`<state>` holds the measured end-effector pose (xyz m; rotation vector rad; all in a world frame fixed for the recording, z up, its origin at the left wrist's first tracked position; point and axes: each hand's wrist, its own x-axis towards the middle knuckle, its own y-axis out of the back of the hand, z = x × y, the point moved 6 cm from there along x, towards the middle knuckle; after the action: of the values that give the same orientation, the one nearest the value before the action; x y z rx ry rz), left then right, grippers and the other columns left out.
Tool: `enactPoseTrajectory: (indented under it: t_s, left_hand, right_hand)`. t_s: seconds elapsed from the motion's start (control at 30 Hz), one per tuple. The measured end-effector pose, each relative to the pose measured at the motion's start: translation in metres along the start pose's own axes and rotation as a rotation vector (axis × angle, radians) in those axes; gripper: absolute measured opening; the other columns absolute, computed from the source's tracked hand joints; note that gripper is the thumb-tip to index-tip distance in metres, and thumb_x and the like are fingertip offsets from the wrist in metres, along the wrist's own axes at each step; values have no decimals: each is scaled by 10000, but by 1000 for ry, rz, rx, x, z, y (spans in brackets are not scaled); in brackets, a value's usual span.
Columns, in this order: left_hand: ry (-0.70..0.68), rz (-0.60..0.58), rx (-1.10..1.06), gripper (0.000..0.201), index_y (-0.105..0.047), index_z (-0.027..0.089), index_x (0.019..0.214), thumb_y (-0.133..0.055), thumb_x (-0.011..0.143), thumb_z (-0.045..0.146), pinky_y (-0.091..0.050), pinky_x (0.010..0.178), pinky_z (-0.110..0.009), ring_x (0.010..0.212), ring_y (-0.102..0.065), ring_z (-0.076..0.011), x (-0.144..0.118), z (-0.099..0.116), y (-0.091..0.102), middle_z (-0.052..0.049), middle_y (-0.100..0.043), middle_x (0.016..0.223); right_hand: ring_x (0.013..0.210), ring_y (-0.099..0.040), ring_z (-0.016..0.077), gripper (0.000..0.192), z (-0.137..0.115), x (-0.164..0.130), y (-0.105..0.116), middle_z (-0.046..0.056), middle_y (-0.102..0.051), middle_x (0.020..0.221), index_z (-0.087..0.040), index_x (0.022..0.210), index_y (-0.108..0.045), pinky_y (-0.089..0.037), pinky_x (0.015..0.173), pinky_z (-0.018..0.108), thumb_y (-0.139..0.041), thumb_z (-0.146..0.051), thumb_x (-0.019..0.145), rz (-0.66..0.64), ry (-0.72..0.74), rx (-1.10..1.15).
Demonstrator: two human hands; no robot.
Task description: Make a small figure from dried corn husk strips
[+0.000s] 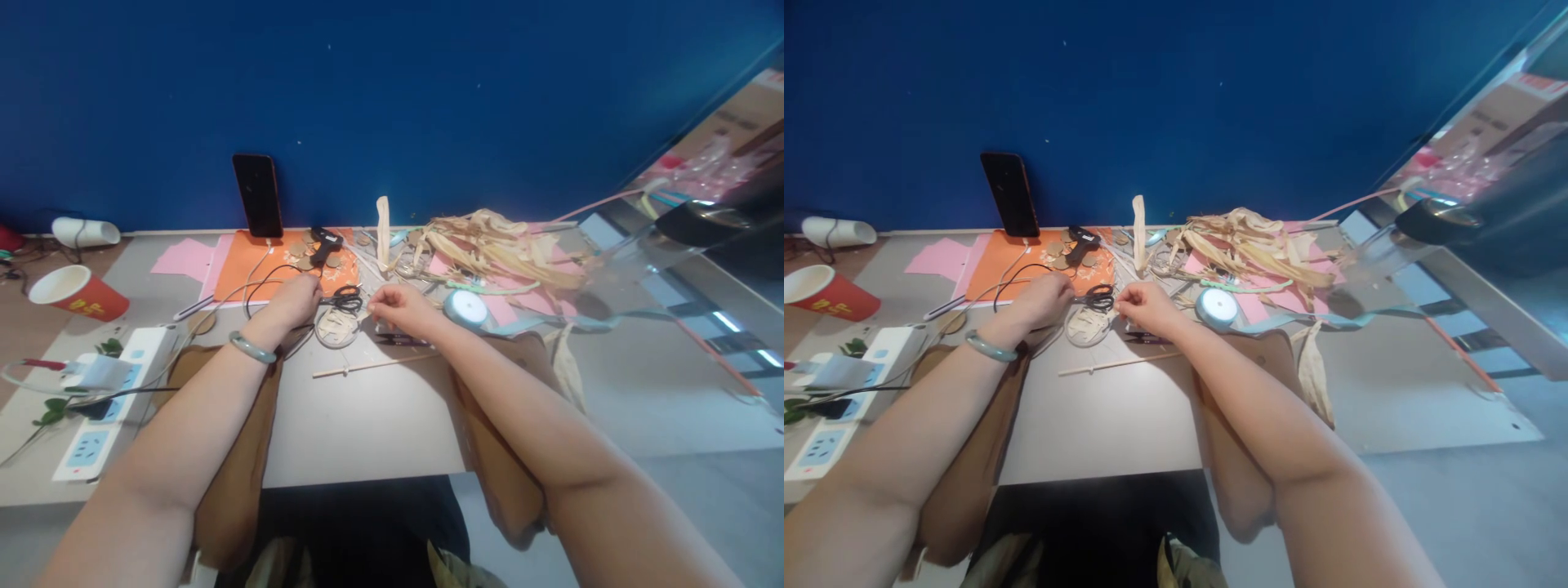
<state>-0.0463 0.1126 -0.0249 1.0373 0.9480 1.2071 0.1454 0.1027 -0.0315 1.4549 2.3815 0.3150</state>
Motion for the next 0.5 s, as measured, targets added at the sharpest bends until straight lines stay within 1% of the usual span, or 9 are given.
enactPoseTrajectory:
  t_s: [0.03,0.1,0.17,0.23,0.3,0.37,0.43,0.5]
  left_hand:
    - [-1,16,-61,214,-627,163,776,-424,801,223,-403,647,-284,694,-557,-181,0,-1,2,-77,-648,776]
    - [-1,16,-276,192,-607,162,745,-462,800,275,-388,610,-260,638,-526,-148,-1,-2,7,-33,-609,694]
    - [4,-53,-535,211,-595,154,730,-518,783,343,-364,556,-236,560,-475,-112,-5,-2,8,8,-551,612]
    - [8,-169,-727,240,-589,144,709,-584,746,381,-332,505,-217,501,-422,-82,-10,1,6,32,-497,560]
    - [9,-287,-850,256,-579,139,681,-644,713,384,-300,467,-204,465,-383,-62,-16,6,2,42,-461,531]
    - [36,-376,-953,278,-561,139,664,-688,693,385,-265,434,-197,441,-362,-52,-20,10,-2,45,-442,516]
    - [80,-432,-1028,299,-553,142,660,-724,671,386,-237,415,-196,425,-355,-49,-23,12,-5,45,-438,505]
    - [100,-456,-1057,296,-574,139,668,-745,658,380,-221,406,-198,418,-347,-46,-24,13,-5,41,-448,503]
  right_hand:
    - [417,-448,56,88,0,0,0,-12,-614,589,-148,720,-587,-368,430,188,-606,-233,735,4,3,-1]
    - [419,-448,57,98,-1,0,1,-7,-619,599,-145,727,-591,-366,433,192,-605,-241,736,12,11,-4]
    - [413,-444,56,110,-1,0,0,-12,-607,583,-144,728,-593,-358,428,191,-609,-252,737,11,19,4]
    - [410,-445,57,115,-1,0,-1,-18,-596,570,-144,724,-593,-355,424,191,-613,-256,736,2,20,19]
    - [404,-442,57,114,0,1,-2,-22,-590,560,-145,720,-592,-352,419,193,-615,-256,733,-3,15,29]
    - [400,-441,57,113,0,2,-2,-22,-592,559,-145,723,-595,-351,416,194,-618,-255,730,4,12,30]
    - [398,-439,57,118,0,2,-2,-20,-601,564,-144,725,-597,-348,414,195,-622,-259,727,12,15,32]
    - [398,-438,56,127,0,2,-2,-15,-613,574,-145,724,-596,-348,415,195,-624,-270,726,16,22,35]
